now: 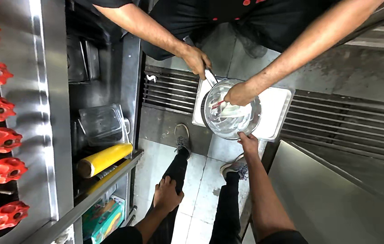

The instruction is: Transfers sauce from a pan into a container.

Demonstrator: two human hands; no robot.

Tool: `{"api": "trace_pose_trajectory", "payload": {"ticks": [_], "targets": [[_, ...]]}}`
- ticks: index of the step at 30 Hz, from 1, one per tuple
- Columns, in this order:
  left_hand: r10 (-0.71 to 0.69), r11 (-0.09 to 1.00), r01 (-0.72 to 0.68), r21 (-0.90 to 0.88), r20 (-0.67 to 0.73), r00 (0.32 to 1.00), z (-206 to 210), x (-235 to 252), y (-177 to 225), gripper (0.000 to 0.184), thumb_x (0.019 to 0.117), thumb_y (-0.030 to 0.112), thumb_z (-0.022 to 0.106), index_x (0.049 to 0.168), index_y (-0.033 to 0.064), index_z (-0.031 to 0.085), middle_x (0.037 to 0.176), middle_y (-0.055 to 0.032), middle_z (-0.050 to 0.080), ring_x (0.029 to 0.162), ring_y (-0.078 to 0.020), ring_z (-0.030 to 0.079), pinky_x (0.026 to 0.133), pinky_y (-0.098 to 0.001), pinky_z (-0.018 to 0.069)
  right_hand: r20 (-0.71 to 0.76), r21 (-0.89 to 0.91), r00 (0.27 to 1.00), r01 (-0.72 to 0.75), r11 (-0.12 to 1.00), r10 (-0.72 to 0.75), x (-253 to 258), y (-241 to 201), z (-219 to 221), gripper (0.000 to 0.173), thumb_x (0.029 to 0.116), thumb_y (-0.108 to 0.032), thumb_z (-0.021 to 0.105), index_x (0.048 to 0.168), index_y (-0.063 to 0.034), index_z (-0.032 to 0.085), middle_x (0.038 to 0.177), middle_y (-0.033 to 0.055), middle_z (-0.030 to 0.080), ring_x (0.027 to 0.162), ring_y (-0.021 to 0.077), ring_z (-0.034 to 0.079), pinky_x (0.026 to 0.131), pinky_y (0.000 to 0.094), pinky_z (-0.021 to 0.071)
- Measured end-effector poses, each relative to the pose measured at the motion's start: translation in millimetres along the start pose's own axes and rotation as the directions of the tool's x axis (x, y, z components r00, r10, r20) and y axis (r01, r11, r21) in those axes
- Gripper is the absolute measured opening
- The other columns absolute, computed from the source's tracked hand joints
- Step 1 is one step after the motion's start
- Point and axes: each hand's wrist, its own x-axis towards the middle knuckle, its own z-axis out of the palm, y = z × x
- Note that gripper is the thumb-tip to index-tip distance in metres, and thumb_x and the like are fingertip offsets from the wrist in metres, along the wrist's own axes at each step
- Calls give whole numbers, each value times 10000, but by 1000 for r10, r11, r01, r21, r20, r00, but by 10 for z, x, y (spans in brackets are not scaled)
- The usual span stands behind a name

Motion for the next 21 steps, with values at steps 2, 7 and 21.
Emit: {"api": "trace_pose_trajectory", "payload": {"ticks": [2,7,21], "targets": [[2,1000,-2,-16,-10,1000,12,4,-10,640,945,577,546,1387,117,610,1559,-141,442,1444,-336,414,1124,-554,386,1,-6,1000,5,1000,-5,-2,13,34,215,975,-162,696,1014,45,654,905,137,627,785,190,584,758,396,515],[-2,1000,2,1,-7,1000,27,9,-13,652,949,587,535,1398,120,602,1566,-136,435,1455,-328,403,1129,-546,384,10,-7,1000,-12,1000,12,-53,-24,-21,229,1000,-213,670,1025,14,650,901,109,618,758,168,571,734,385,513],[-3,1000,3,-7,-10,1000,11,22,-16,638,946,584,544,1379,121,616,1548,-126,453,1442,-323,415,1126,-532,386,9,23,1000,-22,999,22,17,-92,36,209,1001,-200,666,999,7,638,886,94,604,725,148,560,710,357,512]]}}
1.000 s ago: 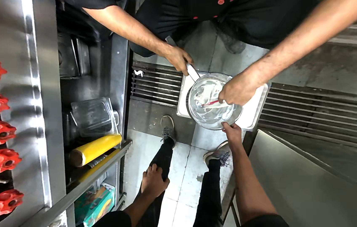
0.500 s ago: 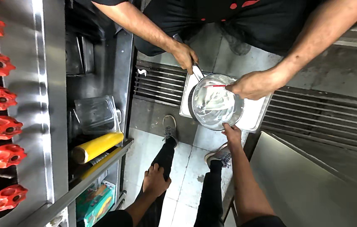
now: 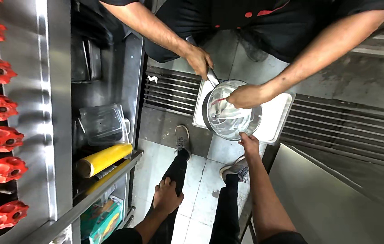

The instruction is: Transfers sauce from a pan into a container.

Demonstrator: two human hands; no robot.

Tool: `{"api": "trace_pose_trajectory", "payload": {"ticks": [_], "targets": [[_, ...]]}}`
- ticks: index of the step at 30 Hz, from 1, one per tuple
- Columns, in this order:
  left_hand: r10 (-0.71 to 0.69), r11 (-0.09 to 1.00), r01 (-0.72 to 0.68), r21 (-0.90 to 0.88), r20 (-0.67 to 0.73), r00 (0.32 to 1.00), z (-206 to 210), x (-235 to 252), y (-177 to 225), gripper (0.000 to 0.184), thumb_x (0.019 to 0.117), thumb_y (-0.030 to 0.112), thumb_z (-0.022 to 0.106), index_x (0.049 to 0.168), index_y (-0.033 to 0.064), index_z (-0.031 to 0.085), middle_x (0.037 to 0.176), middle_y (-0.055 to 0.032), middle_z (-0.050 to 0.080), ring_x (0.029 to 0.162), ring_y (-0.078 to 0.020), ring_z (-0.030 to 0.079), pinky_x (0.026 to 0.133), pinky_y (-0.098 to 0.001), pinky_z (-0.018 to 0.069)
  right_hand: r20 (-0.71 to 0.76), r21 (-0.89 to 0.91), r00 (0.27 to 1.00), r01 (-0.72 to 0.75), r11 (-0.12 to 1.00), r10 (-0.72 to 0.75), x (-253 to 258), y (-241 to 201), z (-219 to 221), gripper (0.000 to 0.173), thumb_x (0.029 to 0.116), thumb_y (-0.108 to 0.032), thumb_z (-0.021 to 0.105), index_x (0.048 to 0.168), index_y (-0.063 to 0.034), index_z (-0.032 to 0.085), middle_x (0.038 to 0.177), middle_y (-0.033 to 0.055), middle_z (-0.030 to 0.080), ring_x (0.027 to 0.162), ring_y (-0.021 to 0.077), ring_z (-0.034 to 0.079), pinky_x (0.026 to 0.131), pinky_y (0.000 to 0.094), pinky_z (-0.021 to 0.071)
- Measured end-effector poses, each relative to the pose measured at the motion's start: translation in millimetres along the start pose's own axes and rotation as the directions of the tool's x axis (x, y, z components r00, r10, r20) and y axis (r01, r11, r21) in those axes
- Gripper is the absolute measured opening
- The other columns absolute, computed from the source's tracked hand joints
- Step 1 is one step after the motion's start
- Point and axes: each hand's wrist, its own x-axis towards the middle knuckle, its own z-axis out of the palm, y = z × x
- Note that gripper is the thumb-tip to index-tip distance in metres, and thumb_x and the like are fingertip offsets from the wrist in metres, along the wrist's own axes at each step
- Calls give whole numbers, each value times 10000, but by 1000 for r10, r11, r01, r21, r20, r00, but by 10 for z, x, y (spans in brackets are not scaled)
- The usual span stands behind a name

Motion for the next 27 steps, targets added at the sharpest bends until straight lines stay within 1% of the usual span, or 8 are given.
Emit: {"api": "trace_pose_trajectory", "payload": {"ticks": [5,8,11,15,17,20,23,27], "targets": [[-8,1000,8,0,2,1000,9,2,26,628,950,577,538,1374,121,620,1544,-127,455,1441,-328,414,1121,-531,390,-22,19,999,-33,999,34,-80,-45,50,208,1005,-175,661,967,29,640,855,101,601,713,150,567,697,340,515],[-9,1000,9,-14,0,1000,4,5,32,632,944,575,549,1377,120,616,1548,-127,451,1440,-326,414,1122,-536,385,-23,-3,1000,-11,1000,11,-78,-41,5,211,1008,-181,660,942,18,629,849,96,592,717,149,562,705,346,511],[-1,1000,1,-13,-5,1000,-2,1,28,659,936,580,559,1402,117,603,1566,-139,438,1445,-344,412,1129,-561,379,-2,-22,1000,19,1000,-19,-35,-64,-87,229,1010,-205,661,987,21,638,876,94,598,736,150,550,724,368,506],[0,1000,0,-8,1,1000,-26,-11,39,655,940,584,547,1391,113,608,1563,-134,439,1448,-332,409,1129,-556,378,-12,-29,1000,2,1000,-2,0,-71,-103,240,1003,-218,673,955,11,618,876,98,585,736,159,548,722,370,506],[0,1000,0,-9,-1,1000,-40,-8,41,648,939,580,550,1389,117,609,1556,-130,447,1444,-329,413,1127,-549,382,-10,-7,1000,-5,1000,5,-17,-25,-50,238,999,-210,677,962,18,619,878,108,588,746,170,555,728,380,507],[-4,1000,4,1,0,1000,-52,-2,45,645,941,583,550,1393,127,608,1553,-125,450,1442,-327,415,1127,-544,382,-10,33,1000,-7,999,7,-84,48,30,205,996,-185,680,977,12,629,865,91,591,737,154,559,720,353,510],[-3,1000,3,7,0,1000,-60,-1,37,650,943,585,543,1394,121,607,1552,-131,450,1441,-334,416,1127,-543,383,-27,37,1000,2,999,-1,-115,82,40,179,987,-158,687,942,4,628,835,85,587,728,152,564,714,345,511],[2,1000,-2,-21,4,1000,-91,3,8,645,943,586,545,1383,120,612,1543,-128,460,1434,-329,425,1122,-545,387,-54,-13,998,36,999,-37,-51,4,-73,181,977,-138,699,896,7,627,800,76,589,701,139,562,696,329,506]]}}
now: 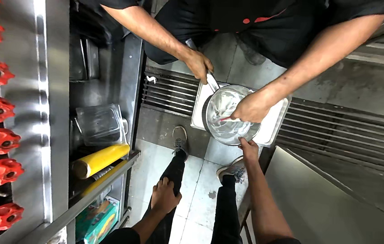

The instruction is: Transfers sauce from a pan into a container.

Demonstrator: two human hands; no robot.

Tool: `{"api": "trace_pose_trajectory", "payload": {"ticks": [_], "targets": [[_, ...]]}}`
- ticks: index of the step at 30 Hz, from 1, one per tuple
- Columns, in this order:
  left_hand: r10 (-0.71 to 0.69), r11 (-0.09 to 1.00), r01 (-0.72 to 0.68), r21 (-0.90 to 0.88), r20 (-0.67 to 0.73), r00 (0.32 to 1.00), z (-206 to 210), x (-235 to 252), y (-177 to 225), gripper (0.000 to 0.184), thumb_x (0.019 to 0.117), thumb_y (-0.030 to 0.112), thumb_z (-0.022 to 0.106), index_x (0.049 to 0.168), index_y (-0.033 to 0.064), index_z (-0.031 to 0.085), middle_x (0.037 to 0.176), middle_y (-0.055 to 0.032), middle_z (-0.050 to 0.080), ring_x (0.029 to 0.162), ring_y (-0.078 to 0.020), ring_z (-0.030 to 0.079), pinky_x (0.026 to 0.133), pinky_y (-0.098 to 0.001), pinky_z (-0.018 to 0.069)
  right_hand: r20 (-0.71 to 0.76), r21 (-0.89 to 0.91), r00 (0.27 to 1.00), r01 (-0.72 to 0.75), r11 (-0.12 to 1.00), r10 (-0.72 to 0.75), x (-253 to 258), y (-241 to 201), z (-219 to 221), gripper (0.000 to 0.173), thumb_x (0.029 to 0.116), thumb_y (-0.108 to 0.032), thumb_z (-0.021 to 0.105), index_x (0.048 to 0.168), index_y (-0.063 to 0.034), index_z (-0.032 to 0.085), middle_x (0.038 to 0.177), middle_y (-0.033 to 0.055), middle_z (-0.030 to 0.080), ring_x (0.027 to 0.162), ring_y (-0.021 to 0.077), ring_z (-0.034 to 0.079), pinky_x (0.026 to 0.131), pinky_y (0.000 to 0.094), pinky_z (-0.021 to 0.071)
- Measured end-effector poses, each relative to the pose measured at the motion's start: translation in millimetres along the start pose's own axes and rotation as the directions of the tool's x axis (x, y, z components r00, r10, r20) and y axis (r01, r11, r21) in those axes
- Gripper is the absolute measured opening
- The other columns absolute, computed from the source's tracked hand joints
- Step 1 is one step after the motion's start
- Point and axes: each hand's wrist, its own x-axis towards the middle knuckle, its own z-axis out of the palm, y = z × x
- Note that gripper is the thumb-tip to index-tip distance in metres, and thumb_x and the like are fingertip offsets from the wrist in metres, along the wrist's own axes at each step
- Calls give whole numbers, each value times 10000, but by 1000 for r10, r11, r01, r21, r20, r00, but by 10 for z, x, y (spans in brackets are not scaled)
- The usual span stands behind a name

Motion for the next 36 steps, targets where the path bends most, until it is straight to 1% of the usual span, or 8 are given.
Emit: {"api": "trace_pose_trajectory", "payload": {"ticks": [7,12,14,22,26,28,33,36], "targets": [[-2,1000,2,-28,-9,1000,22,6,-24,644,947,587,537,1384,120,613,1550,-128,449,1436,-328,420,1123,-542,386,7,-3,1000,-2,1000,2,103,-122,-53,179,1001,-151,665,975,24,636,877,100,611,741,146,587,722,334,526],[2,998,-3,-55,-18,1000,72,0,-33,648,938,586,547,1381,119,617,1552,-132,449,1441,-335,415,1124,-553,383,20,-16,999,32,999,-31,106,-64,-19,167,980,-148,690,965,12,644,867,93,616,738,146,585,723,342,521],[3,998,-4,-65,-14,1000,76,1,-34,645,937,582,552,1377,116,620,1557,-137,443,1449,-339,405,1135,-559,372,32,-5,999,25,1000,-24,91,-75,-31,175,994,-154,673,1013,18,653,888,95,625,742,142,592,722,339,531],[10,999,-11,-43,-29,1000,64,-43,68,663,937,597,539,1391,118,606,1565,-135,432,1453,-330,400,1136,-552,369,7,-7,1000,-3,1000,3,-48,-87,-120,174,994,-129,673,893,1,615,790,75,579,663,137,562,667,321,519],[23,995,-23,-93,-5,1000,59,-91,87,686,949,597,534,1416,96,585,1586,-151,409,1477,-345,369,1153,-569,345,47,-62,999,20,998,-17,-60,-114,-149,155,1000,-116,649,1002,38,637,875,101,619,738,141,597,721,319,532],[26,992,-25,-126,8,1000,76,-98,70,683,955,594,524,1420,98,582,1588,-151,407,1482,-350,361,1163,-571,333,50,-57,998,40,998,-38,0,-134,-178,130,1000,-72,625,1016,57,627,876,109,616,745,147,598,727,321,536],[36,967,-31,-253,15,999,152,-119,39,663,952,582,529,1398,97,602,1579,-152,421,1467,-363,376,1169,-585,308,52,-126,998,45,991,-39,135,-342,-389,95,1012,-83,529,941,-21,542,718,8,513,582,84,526,582,259,509],[55,947,-43,-319,28,998,220,-100,22,679,958,585,526,1404,78,594,1582,-170,414,1466,-389,372,1164,-614,297,52,-183,998,41,982,-32,193,-420,-506,117,1018,-100,484,918,-49,518,697,1,479,547,89,497,537,259,489]]}}
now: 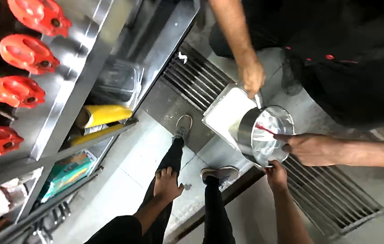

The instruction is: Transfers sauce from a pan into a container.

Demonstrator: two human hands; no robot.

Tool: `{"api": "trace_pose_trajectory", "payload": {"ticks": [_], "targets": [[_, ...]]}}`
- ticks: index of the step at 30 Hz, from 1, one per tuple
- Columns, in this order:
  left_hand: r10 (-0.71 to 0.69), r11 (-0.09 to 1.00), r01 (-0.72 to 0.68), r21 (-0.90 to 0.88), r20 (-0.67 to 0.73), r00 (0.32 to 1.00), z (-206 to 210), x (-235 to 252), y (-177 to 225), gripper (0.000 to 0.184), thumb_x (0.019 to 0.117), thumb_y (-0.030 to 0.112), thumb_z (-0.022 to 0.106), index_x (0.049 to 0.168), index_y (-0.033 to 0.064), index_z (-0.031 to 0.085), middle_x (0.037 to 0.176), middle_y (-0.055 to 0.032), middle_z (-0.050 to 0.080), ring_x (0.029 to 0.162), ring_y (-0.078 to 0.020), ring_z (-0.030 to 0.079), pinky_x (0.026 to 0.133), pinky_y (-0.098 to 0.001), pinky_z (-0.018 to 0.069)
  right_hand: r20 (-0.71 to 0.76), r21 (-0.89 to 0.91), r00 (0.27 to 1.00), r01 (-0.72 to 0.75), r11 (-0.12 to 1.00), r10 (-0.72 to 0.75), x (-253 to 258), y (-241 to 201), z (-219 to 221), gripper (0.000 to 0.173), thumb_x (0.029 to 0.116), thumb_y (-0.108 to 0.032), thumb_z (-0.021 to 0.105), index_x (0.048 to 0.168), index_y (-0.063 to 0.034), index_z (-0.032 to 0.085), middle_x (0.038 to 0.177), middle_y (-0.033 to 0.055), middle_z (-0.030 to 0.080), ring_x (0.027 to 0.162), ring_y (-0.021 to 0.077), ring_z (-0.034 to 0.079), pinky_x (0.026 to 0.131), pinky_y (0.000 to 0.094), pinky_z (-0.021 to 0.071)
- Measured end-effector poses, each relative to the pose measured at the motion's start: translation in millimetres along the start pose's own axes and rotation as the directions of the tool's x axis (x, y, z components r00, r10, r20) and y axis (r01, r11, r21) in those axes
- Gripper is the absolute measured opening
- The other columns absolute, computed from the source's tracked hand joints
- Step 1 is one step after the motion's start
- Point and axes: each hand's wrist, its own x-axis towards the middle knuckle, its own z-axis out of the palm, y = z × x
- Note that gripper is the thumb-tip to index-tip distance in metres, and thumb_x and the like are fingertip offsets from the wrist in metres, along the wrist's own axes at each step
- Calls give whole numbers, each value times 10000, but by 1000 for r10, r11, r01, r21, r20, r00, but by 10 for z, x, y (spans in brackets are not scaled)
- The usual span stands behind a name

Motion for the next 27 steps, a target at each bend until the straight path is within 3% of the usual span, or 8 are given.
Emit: {"api": "trace_pose_trajectory", "payload": {"ticks": [3,5,10,17,21,24,27], "targets": [[4,998,-1,-68,40,999,-25,0,-43,668,974,586,515,1416,89,585,1574,-162,420,1466,-380,371,1163,-593,309,1,-29,1000,0,1000,0,43,-35,-72,119,1012,-101,456,900,-86,495,690,-3,473,555,99,502,552,280,502],[1,994,4,-109,46,999,-14,4,-71,643,971,585,518,1400,113,604,1567,-141,432,1464,-360,376,1158,-576,321,3,-46,1000,-29,998,29,38,-75,-103,97,1023,-113,448,956,-68,502,760,25,491,614,122,528,594,306,519],[13,986,-7,-166,38,999,-5,35,-160,625,973,584,519,1380,120,622,1549,-134,451,1444,-344,398,1137,-568,334,-25,-40,999,39,998,-40,3,-145,-62,73,1011,-81,451,967,-70,508,762,18,516,613,110,547,592,284,529],[17,986,-10,-168,40,999,-34,60,-231,629,973,590,518,1377,120,627,1538,-127,468,1438,-338,409,1133,-569,340,-104,-107,994,29,994,-40,-12,-394,-242,49,991,-97,469,948,-96,492,774,18,498,620,111,532,581,276,505],[15,985,-7,-170,43,999,-51,56,-243,622,966,596,528,1369,134,633,1526,-117,478,1433,-327,413,1126,-558,352,-80,-121,997,5,993,-14,-11,-425,-340,91,1026,-158,473,1061,-89,520,826,31,536,650,109,572,603,283,527],[13,986,-7,-167,34,999,-42,68,-247,622,959,598,534,1366,140,639,1526,-111,481,1435,-324,413,1123,-561,358,-98,-124,995,22,992,-35,-41,-449,-289,40,986,-124,476,993,-103,509,793,18,520,628,117,545,580,289,504],[8,986,-3,-165,31,999,-28,82,-250,638,958,606,526,1373,132,632,1526,-116,479,1431,-325,417,1125,-561,356,-72,-100,996,46,994,-53,-10,-391,-223,43,971,-84,477,1001,-101,502,802,10,521,647,103,558,596,285,523]]}}
